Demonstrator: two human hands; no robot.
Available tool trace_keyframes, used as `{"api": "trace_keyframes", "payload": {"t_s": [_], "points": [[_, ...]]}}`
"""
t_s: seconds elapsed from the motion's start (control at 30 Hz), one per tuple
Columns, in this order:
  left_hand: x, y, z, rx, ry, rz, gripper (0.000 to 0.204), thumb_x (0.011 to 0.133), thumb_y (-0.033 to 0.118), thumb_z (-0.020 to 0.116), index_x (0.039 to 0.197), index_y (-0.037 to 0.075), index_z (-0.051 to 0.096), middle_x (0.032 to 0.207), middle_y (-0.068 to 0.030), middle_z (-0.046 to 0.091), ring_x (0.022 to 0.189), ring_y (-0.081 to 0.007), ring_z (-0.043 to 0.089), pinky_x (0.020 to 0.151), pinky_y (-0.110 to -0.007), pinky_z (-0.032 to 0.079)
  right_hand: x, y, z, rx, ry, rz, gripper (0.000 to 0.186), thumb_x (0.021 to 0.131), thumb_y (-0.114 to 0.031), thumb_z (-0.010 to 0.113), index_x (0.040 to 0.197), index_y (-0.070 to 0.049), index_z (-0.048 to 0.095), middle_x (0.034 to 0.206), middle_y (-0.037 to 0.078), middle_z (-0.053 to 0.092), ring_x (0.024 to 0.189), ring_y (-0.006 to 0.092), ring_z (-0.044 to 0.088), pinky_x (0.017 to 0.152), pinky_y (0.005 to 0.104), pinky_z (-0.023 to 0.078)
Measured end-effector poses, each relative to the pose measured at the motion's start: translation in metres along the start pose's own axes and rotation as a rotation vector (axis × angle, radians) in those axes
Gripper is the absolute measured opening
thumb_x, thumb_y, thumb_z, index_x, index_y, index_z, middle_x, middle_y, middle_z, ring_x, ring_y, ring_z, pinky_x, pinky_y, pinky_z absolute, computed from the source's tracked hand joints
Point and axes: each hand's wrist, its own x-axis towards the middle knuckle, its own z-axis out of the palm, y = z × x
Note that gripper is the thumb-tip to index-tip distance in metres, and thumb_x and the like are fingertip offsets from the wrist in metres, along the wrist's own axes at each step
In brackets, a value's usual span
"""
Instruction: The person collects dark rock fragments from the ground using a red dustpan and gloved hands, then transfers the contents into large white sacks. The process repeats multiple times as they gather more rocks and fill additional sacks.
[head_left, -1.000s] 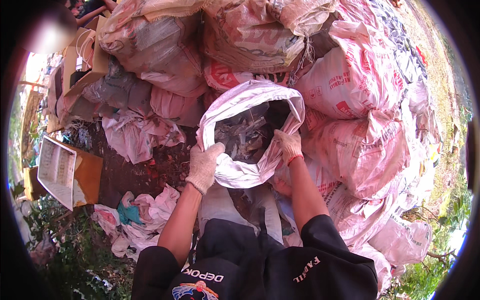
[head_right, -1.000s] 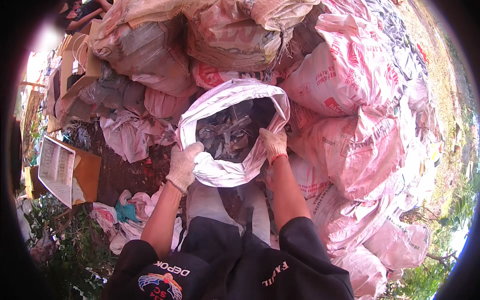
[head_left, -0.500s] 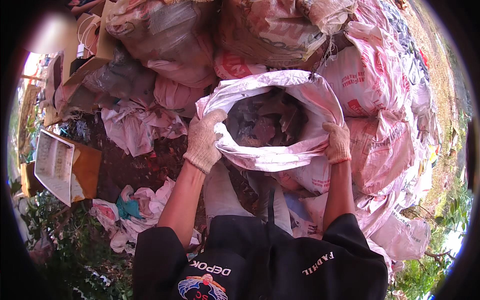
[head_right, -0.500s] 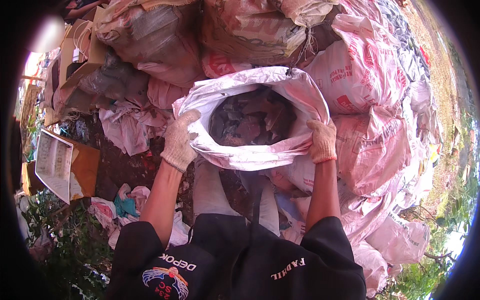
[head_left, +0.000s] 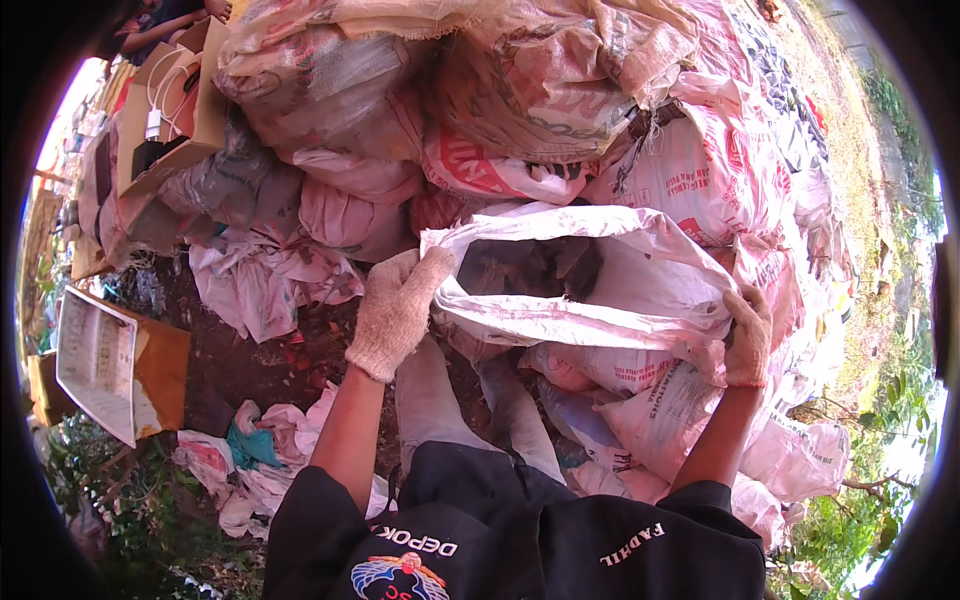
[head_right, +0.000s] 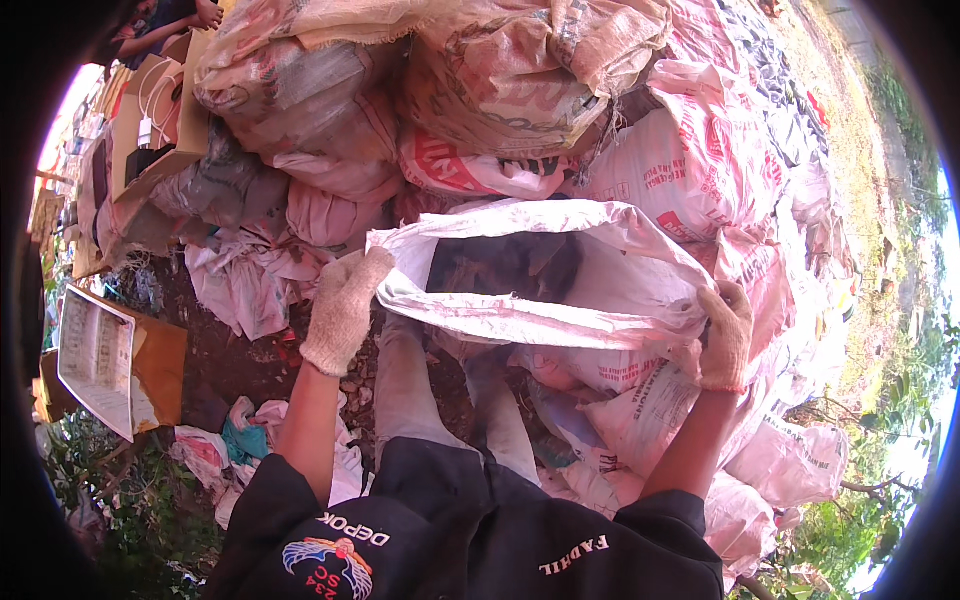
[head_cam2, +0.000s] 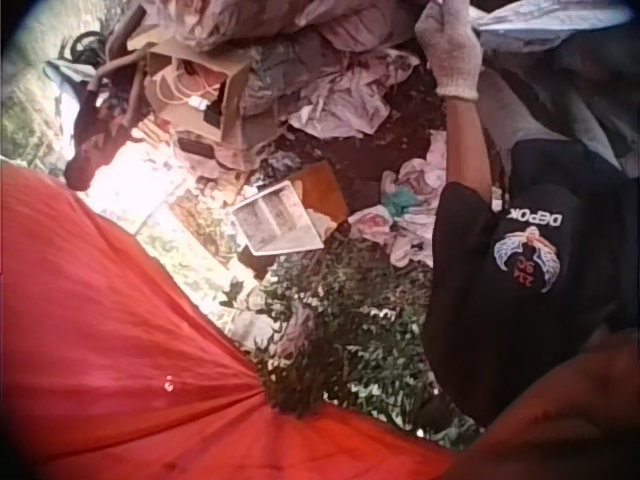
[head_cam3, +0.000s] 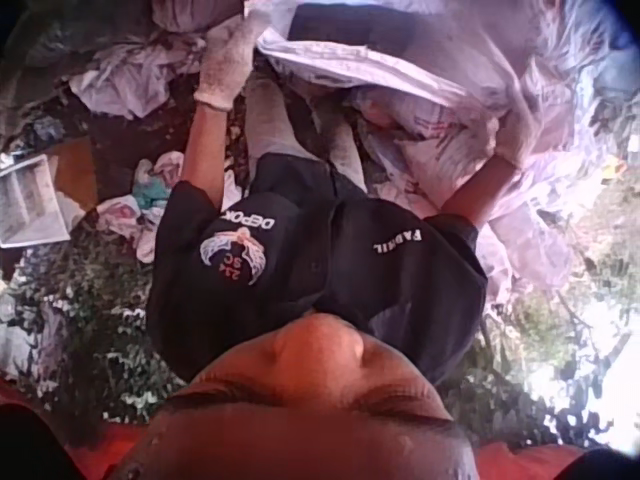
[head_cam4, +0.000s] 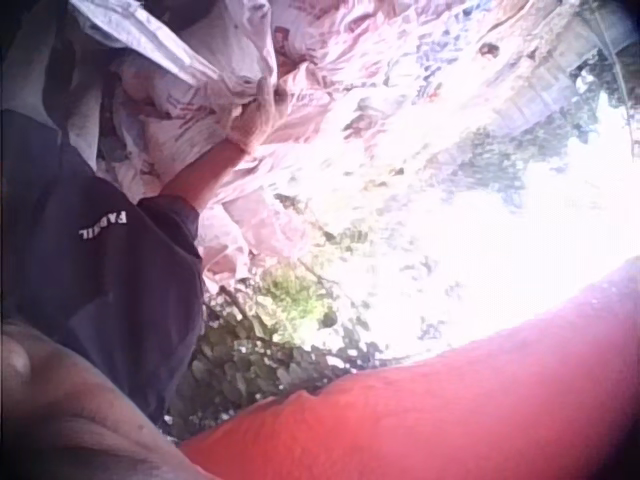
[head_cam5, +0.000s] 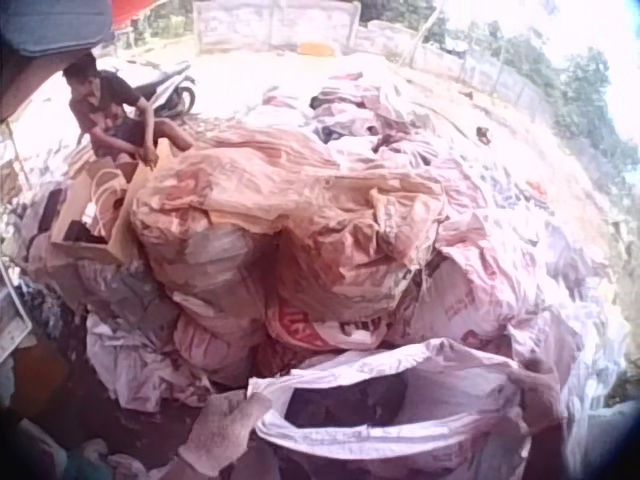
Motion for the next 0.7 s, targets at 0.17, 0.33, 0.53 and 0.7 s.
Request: {"api": "trace_keyframes", "payload": {"t_s": [0.17,0.33,0.53,0.7], "points": [[0.012,-0.097,-0.027,0.036,0.150,0.178,0.069,0.092,0.036,0.069,0.147,0.006,0.040,0.147,-0.0162,0.046,0.131,-0.0322,0.053,0.107,-0.046,0.048,-0.038,0.089,-0.001,0.521,0.123,-0.146,0.058,0.088,-0.006,0.065,0.142,-0.007,0.043,0.135,0.016,0.056,0.121,0.0313,0.059,0.097,0.0457,0.053],[0.066,-0.149,0.058,0.877,-0.231,0.152,0.084,0.079,0.043,0.076,0.143,0.005,0.038,0.146,-0.0213,0.042,0.137,-0.0366,0.041,0.115,-0.045,0.037,-0.049,0.288,0.019,-1.456,-0.391,-0.625,0.070,0.078,-0.061,0.071,0.132,-0.017,0.066,0.131,0.010,0.067,0.122,0.0345,0.061,0.104,0.0494,0.046],[0.123,-0.198,0.163,1.281,-0.118,0.132,0.067,0.096,0.049,0.050,0.145,0.003,0.046,0.152,-0.0222,0.042,0.139,-0.0357,0.041,0.120,-0.046,0.028,0.064,0.171,0.232,-0.707,0.005,-0.702,0.074,0.089,-0.028,0.068,0.154,-0.014,0.038,0.154,0.018,0.043,0.139,0.0438,0.041,0.111,0.0521,0.039],[0.141,-0.214,0.199,1.401,-0.134,0.260,0.090,0.089,0.080,0.036,0.149,0.014,0.047,0.152,-0.0090,0.047,0.140,-0.0314,0.041,0.118,-0.056,0.023,0.179,0.246,0.260,-1.102,-0.478,-0.269,0.051,0.097,-0.033,0.058,0.141,-0.009,0.052,0.139,0.022,0.054,0.125,0.0396,0.054,0.100,0.0475,0.047]]}}
